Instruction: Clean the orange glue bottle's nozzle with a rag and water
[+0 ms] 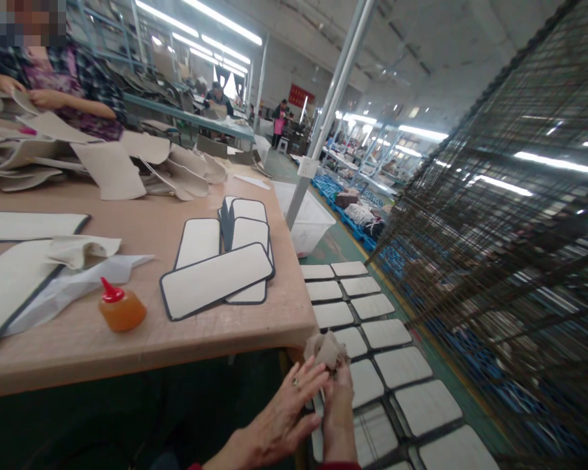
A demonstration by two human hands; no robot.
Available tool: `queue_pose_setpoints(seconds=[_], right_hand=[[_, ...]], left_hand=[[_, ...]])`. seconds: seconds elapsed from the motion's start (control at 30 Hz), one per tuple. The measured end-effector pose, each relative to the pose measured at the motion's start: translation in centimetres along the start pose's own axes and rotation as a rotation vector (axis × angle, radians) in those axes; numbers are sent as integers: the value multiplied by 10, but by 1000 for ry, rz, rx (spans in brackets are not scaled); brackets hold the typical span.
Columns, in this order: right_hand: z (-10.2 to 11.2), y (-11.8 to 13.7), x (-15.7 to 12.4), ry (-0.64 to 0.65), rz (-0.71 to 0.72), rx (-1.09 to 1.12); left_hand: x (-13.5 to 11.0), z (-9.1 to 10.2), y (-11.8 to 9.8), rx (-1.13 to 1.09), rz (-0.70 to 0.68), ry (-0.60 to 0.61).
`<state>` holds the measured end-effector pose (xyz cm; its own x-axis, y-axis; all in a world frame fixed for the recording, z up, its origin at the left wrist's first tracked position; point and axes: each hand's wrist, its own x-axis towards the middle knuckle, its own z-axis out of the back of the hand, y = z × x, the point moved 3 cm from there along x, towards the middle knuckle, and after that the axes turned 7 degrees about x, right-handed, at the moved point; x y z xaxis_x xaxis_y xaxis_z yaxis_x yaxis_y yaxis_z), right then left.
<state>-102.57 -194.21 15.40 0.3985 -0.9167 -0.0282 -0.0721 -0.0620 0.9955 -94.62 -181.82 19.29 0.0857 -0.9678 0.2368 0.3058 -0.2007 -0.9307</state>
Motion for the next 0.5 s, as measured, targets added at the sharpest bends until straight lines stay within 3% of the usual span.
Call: queue_pose_setpoints(seconds=[0.13,0.3,0.4,0.5], right_hand=[[5,8,-1,-32,-101,81],[-6,-9,-3,-67,-128,53],[14,-10,12,-185,-120,27],[32,10,18,-214,-70,-10]], left_hand=[[4,6,11,181,-40,-58],[10,3,9,151,-58,20],[10,3,5,123,-55,31],[10,5,4,109,-66,59]])
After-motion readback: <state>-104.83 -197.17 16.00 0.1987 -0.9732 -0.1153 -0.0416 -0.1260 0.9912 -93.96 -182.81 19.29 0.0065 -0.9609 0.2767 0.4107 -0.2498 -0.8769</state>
